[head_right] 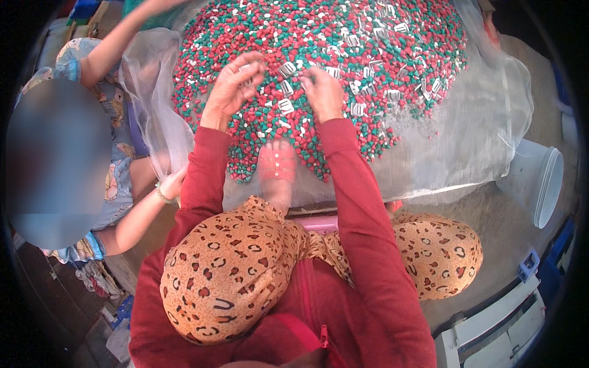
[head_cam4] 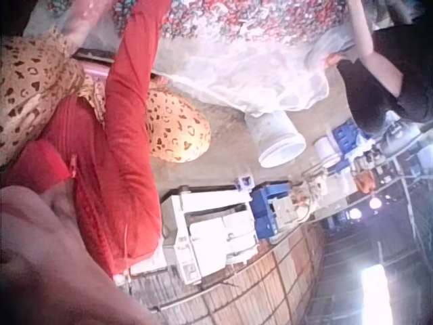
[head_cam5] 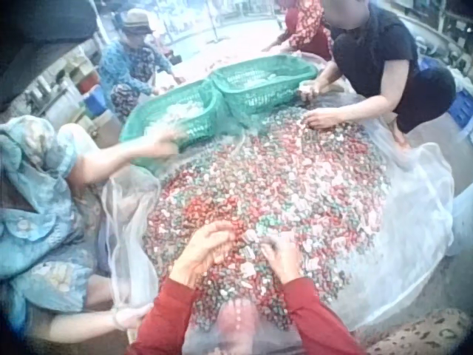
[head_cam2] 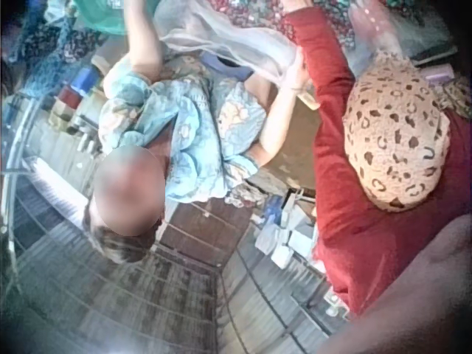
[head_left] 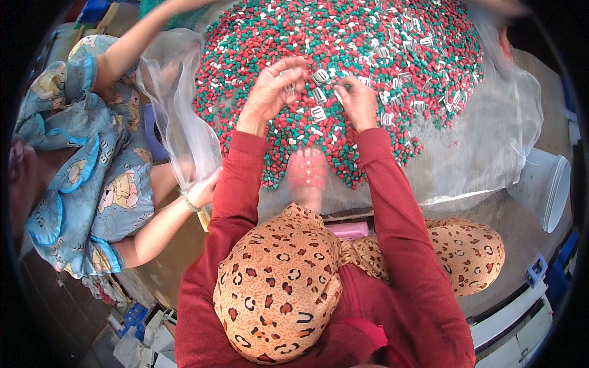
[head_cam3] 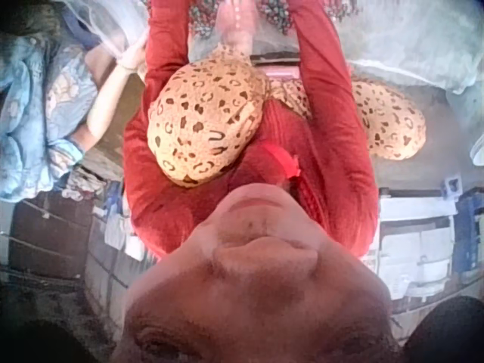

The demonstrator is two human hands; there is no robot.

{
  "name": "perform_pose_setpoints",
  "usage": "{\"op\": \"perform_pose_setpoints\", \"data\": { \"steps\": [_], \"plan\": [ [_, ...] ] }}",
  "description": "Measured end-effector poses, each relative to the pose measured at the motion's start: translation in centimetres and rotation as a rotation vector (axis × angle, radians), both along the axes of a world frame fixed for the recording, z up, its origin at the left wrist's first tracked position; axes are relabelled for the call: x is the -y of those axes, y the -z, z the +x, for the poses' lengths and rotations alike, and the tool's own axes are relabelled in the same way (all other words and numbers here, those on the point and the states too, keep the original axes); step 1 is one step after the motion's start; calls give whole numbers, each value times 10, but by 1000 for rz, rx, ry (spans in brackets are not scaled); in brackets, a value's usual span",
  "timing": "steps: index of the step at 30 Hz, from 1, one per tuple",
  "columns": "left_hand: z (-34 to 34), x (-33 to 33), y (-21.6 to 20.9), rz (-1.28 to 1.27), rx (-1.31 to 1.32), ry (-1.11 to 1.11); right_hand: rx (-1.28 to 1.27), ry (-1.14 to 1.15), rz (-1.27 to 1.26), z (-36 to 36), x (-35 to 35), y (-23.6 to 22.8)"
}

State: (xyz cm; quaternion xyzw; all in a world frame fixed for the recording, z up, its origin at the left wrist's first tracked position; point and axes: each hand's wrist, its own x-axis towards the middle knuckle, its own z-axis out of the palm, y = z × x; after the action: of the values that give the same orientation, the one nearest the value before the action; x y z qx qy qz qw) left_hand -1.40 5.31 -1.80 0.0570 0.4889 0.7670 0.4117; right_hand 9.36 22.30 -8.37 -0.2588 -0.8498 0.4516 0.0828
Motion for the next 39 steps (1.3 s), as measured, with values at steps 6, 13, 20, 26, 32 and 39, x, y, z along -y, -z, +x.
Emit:
{"op": "perform_pose_setpoints", "data": {
  "steps": [6, 13, 20, 26, 32, 39],
  "plan": [
    [35, -11, 49, -938, -1268, 219, -88, 187, -174, 21, -18, 12],
    [10, -15, 59, -866, -1099, 261, -13, -106, 114, 22, 3, 13],
    [5, -19, 35, 390, 494, -49, -350, 254, -1376, 15, -28, -8],
    [12, -34, 30, 581, 578, -34, -361, 105, -1413, 19, -30, -42],
    [18, -33, 19, 594, 704, -112, -719, 97, -2103, 21, -37, -53],
    [70, -35, 79, 340, 875, 40, -682, 618, -2125, 10, -40, -73]
  ]
}}
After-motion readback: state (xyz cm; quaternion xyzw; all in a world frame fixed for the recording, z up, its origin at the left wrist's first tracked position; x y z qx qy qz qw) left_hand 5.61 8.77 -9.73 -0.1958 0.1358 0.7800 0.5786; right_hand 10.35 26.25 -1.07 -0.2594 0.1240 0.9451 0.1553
